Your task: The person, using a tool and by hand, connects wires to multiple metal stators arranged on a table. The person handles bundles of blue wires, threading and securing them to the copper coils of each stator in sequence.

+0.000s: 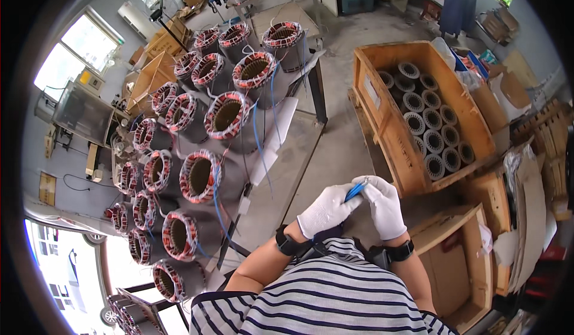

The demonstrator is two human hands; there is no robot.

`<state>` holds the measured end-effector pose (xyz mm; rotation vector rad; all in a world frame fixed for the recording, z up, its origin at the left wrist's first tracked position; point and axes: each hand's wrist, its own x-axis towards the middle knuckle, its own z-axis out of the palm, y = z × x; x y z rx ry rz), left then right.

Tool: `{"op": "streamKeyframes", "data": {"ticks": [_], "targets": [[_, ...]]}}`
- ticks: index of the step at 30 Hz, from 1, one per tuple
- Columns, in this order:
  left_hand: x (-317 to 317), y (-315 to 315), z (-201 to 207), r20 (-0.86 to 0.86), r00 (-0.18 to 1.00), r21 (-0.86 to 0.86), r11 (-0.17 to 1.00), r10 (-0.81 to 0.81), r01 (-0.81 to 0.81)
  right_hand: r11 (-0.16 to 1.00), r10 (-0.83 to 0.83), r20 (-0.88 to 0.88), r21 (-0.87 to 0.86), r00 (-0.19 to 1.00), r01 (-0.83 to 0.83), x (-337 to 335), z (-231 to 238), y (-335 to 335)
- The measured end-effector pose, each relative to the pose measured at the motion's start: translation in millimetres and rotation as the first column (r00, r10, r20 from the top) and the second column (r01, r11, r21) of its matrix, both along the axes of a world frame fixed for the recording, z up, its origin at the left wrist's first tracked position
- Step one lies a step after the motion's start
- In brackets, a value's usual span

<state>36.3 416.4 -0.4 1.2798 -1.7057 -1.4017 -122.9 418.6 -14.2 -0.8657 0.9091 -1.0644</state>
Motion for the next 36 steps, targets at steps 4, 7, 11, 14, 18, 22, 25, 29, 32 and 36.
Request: {"op": "streamKeyframes", "data": {"ticks": [4,7,11,14,18,22,25,29,32,36], "targets": [[3,-77,-5,-0.011,0.986,0.028,0.986,0.167,-0.167,0.991,-0.095,-0.006,0.092,0.995,0.095,4,-40,-104],[24,-120,-34,0.021,0.943,0.047,0.941,0.333,-0.334,0.957,-0.079,0.067,0.284,0.995,0.057,20,-76,-185],[48,-167,-68,0.211,0.780,-0.017,0.800,0.589,-0.600,0.864,0.038,0.103,0.497,0.994,-0.085,54,-123,-300],[68,-188,-102,0.402,0.599,-0.144,0.694,0.693,-0.706,0.742,0.118,0.219,0.629,0.969,-0.233,92,-152,-369],[84,-212,-135,0.585,0.315,-0.317,0.569,0.747,-0.759,0.637,0.125,0.311,0.703,0.942,-0.316,152,-179,-423],[95,-216,-146,0.656,0.270,-0.251,0.542,0.704,-0.802,0.794,0.238,-0.581,-0.346,0.778,-0.500,182,-197,-422],[91,-230,-141,0.628,0.289,-0.287,0.560,0.723,-0.777,0.800,0.235,0.553,0.357,0.799,-0.483,177,-243,-442],[99,-225,-140,0.664,0.282,-0.234,0.550,0.693,-0.801,0.718,0.157,0.631,0.456,0.760,-0.526,193,-208,-433],[97,-225,-142,0.734,0.320,-0.152,0.604,0.599,-0.782,0.824,0.460,0.399,0.141,0.793,-0.549,182,-236,-434],[91,-222,-136,0.653,0.381,-0.134,0.596,0.654,-0.792,0.853,0.500,0.206,0.048,0.841,-0.519,177,-210,-433]]}}
